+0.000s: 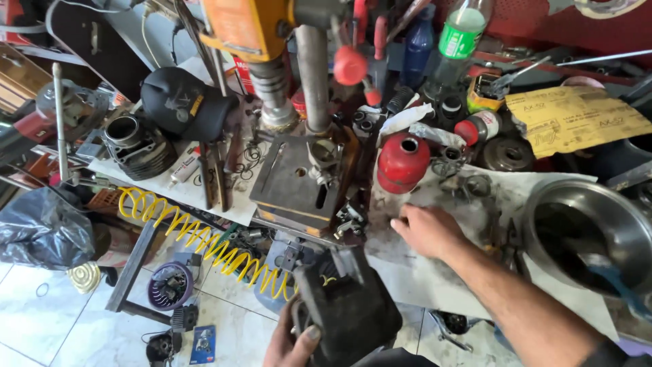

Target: The person uses a screwdriver to pry and work on a black plastic motorcycle cover at a cluttered workbench, then carries the part across the workshop, opens a scooter's under-seat compartment to place a blue package inside, and returns to the bench to continue prying at the cover with the screwdriver.

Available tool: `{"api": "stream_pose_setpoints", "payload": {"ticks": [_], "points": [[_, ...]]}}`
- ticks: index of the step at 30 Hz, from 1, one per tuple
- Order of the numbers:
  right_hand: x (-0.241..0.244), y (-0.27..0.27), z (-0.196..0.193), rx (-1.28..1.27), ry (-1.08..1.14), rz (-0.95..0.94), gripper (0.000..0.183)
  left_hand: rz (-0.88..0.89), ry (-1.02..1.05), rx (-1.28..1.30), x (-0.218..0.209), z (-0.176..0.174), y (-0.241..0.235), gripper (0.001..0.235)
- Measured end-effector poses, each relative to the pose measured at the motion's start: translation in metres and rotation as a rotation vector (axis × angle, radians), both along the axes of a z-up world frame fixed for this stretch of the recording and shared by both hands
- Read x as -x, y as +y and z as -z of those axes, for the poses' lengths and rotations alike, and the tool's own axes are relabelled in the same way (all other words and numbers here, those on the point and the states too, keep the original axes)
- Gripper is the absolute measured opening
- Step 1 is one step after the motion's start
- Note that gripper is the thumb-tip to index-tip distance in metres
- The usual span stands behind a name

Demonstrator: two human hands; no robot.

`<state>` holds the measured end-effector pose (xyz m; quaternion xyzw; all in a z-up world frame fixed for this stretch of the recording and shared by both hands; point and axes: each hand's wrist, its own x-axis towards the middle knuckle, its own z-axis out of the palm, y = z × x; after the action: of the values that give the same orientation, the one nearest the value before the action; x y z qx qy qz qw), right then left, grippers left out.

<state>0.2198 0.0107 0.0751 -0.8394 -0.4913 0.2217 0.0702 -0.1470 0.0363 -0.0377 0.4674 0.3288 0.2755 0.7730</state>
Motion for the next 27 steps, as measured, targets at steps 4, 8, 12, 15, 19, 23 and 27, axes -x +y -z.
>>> {"api": "stream_pose_setpoints", "payload": {"ticks": [4, 8, 12, 15, 19, 23, 27], "points": [[0.010, 0.020, 0.018, 0.177, -0.128, 0.102, 0.044, 0.169, 0.168, 0.081, -0.009, -0.056, 0.014, 0.095], [0.013, 0.031, 0.030, 0.234, -0.098, 0.179, 0.047, 0.339, 0.241, -0.010, -0.011, -0.097, 0.048, 0.091], [-0.014, 0.024, 0.076, 0.227, -0.090, 0.205, 0.042, 0.601, 0.399, -0.277, -0.026, -0.133, 0.075, 0.086], [-0.017, 0.024, 0.085, 0.260, -0.043, 0.168, 0.040, 0.726, 0.461, -0.368, -0.034, -0.145, 0.085, 0.083], [-0.004, 0.008, 0.040, 0.051, 0.198, 0.268, 0.031, 0.892, 0.484, -0.447, -0.052, -0.154, 0.095, 0.080], [0.027, -0.032, -0.056, -0.153, 0.259, 0.255, 0.024, 1.011, 0.483, -0.476, -0.073, -0.158, 0.092, 0.080], [0.069, -0.067, -0.132, -0.279, 0.033, -0.355, 0.015, 1.129, 0.430, -0.569, -0.102, -0.158, 0.081, 0.080]]}}
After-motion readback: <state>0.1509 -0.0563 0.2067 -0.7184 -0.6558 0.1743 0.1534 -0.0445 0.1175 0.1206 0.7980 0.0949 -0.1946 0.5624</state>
